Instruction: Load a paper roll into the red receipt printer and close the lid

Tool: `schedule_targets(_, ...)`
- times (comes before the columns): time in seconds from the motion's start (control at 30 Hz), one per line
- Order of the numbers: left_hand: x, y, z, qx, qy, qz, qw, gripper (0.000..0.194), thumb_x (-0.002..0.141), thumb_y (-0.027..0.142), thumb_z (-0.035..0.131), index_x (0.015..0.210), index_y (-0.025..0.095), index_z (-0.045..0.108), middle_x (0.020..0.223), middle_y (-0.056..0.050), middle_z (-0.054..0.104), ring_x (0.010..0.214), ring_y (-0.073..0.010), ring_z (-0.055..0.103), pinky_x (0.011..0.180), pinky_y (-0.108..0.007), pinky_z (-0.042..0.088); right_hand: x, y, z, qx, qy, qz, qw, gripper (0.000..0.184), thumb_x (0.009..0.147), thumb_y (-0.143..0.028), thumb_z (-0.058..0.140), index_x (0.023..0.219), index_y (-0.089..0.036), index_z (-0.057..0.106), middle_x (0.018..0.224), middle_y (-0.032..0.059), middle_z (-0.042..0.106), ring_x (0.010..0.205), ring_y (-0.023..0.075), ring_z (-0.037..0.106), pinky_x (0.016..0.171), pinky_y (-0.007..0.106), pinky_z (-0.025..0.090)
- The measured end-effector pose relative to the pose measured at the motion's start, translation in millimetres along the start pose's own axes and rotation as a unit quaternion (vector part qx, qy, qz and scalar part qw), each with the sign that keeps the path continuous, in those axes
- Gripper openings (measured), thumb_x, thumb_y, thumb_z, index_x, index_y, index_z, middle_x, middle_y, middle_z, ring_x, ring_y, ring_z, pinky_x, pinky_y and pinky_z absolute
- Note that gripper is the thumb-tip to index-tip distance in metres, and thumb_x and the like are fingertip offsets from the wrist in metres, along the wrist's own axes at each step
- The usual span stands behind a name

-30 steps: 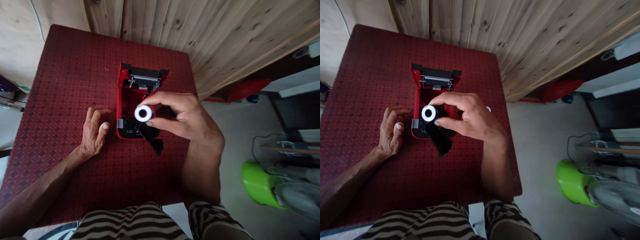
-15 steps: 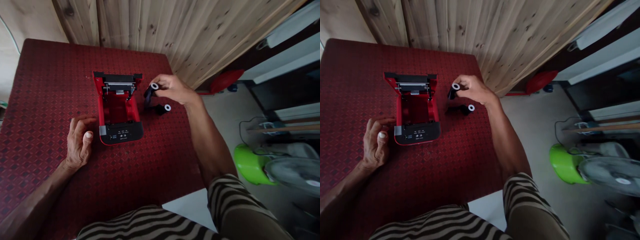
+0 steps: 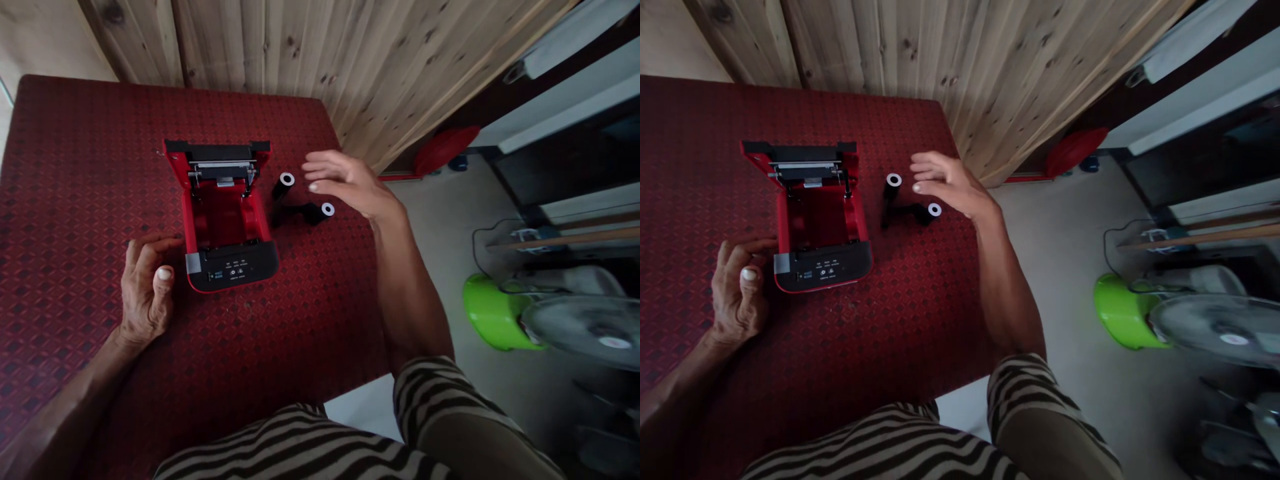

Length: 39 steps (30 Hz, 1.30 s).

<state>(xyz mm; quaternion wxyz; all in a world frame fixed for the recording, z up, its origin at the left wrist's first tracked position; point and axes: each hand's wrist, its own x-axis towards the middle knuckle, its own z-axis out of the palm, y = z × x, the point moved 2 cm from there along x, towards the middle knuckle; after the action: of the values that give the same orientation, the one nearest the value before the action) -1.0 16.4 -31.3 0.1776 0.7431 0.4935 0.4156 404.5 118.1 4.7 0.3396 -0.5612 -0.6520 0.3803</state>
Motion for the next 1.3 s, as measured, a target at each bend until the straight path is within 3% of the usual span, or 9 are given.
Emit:
schedule_targets(0.1, 0.0, -1.8, 1.0, -0.002, 0.001, 0.01, 1.0, 0.057, 0.113, 0.064, 0.034, 0.127, 0.023, 0.071, 0.124, -0.013, 0.07, 0.117, -0.0318, 0.067, 0.099, -0.051, 0.055, -47.7, 9.5, -7.3, 0.049, 0.123, 0.006, 0.991, 0.049, 0.091, -0.062, 0.08, 0.127, -0.029, 0.074, 0.136, 0.0088, 0.08, 0.128, 0.0284, 0.074, 0.118, 0.057, 0.056)
schedule_targets(0.2, 0.3, -3.0, 1.4, -0.003, 0.002, 0.023, 1.0, 0.055, 0.113, 0.061, 0.034, 0.126, 0.023, 0.071, 0.121, -0.013, 0.07, 0.117, -0.0319, 0.066, 0.099, -0.051, 0.054, -79.9, 25.9, 12.6, 0.053, 0.141, 0.055, 0.987, 0.074, 0.072, -0.065, 0.093, 0.133, -0.03, 0.071, 0.142, 0.0095, 0.076, 0.13, 0.0302, 0.072, 0.11, 0.053, 0.059)
schedule_targets(0.27, 0.8, -3.0, 1.3, 0.0, 0.003, 0.024, 1.0, 0.055, 0.113, 0.062, 0.033, 0.125, 0.023, 0.071, 0.12, -0.013, 0.07, 0.117, -0.0323, 0.065, 0.099, -0.051, 0.053, -85.2, 34.9, 31.4, 0.015, 0.166, 0.069, 0.984, 0.079, 0.068, -0.06, 0.095, 0.135, -0.028, 0.07, 0.144, 0.0114, 0.074, 0.123, 0.03, 0.073, 0.1, 0.049, 0.062)
schedule_targets(0.37, 1.6, -1.8, 0.7, 0.008, 0.007, 0.016, 1.0, 0.057, 0.112, 0.065, 0.032, 0.124, 0.024, 0.071, 0.119, -0.013, 0.07, 0.116, -0.0323, 0.065, 0.1, -0.052, 0.053, -78.1, 42.2, 52.7, -0.047, 0.21, 0.059, 0.975, 0.053, 0.082, -0.049, 0.083, 0.128, -0.025, 0.073, 0.133, 0.0111, 0.078, 0.11, 0.0268, 0.075, 0.09, 0.045, 0.062)
schedule_targets(0.53, 1.6, -1.3, 0.2, 0.007, -0.001, 0.015, 1.0, 0.056, 0.113, 0.063, 0.032, 0.123, 0.025, 0.071, 0.118, -0.012, 0.071, 0.118, -0.0326, 0.064, 0.102, -0.053, 0.053, -79.6, 39.0, 54.5, -0.031, 0.261, 0.06, 0.963, 0.037, 0.087, -0.044, 0.073, 0.12, -0.026, 0.072, 0.115, 0.0062, 0.078, 0.105, 0.0236, 0.075, 0.089, 0.041, 0.063)
schedule_targets(0.73, 1.1, -5.6, 1.6, -0.003, -0.003, 0.018, 1.0, 0.054, 0.113, 0.061, 0.034, 0.125, 0.024, 0.071, 0.117, -0.012, 0.071, 0.116, -0.0323, 0.064, 0.098, -0.052, 0.053, -121.6, -51.9, 42.8, 0.051, 0.143, -0.03, 0.988, 0.055, 0.097, -0.047, 0.07, 0.147, -0.034, 0.051, 0.128, 0.0054, 0.075, 0.099, 0.0243, 0.079, 0.081, 0.041, 0.068)
schedule_targets(0.93, -0.2, 0.8, -0.8, 0.001, 0.02, 0.044, 0.999, 0.055, 0.113, 0.063, 0.036, 0.131, 0.022, 0.067, 0.122, -0.012, 0.069, 0.117, -0.0313, 0.064, 0.1, -0.051, 0.054, -146.4, -151.9, 54.7, 0.028, 0.07, -0.057, 0.996, 0.044, 0.098, -0.033, 0.078, 0.136, -0.04, 0.055, 0.122, 0.0007, 0.078, 0.113, 0.025, 0.079, 0.09, 0.039, 0.069)
schedule_targets(1.2, -0.3, 56.8, -32.3, -0.058, 0.019, 0.14, 0.988, 0.091, 0.095, 0.076, 0.071, 0.162, 0.019, 0.045, 0.143, -0.016, 0.066, 0.123, -0.0326, 0.066, 0.104, -0.05, 0.058, -114.0, -168.0, 71.0, -0.02, -0.123, -0.181, 0.976, 0.029, 0.091, -0.022, 0.085, 0.114, -0.03, 0.07, 0.114, 0.002, 0.081, 0.103, 0.0228, 0.079, 0.09, 0.038, 0.065)
schedule_targets(1.3, -2.8, 75.6, -29.3, -0.028, -0.022, 0.154, 0.987, 0.034, 0.104, 0.047, 0.074, 0.128, 0.023, 0.069, 0.11, -0.005, 0.079, 0.094, -0.0215, 0.074, 0.088, -0.039, 0.059, -92.0, -167.5, 78.5, -0.096, -0.121, -0.216, 0.964, 0.022, 0.092, -0.019, 0.08, 0.112, -0.027, 0.074, 0.113, 0.0037, 0.079, 0.103, 0.0232, 0.076, 0.093, 0.04, 0.063)
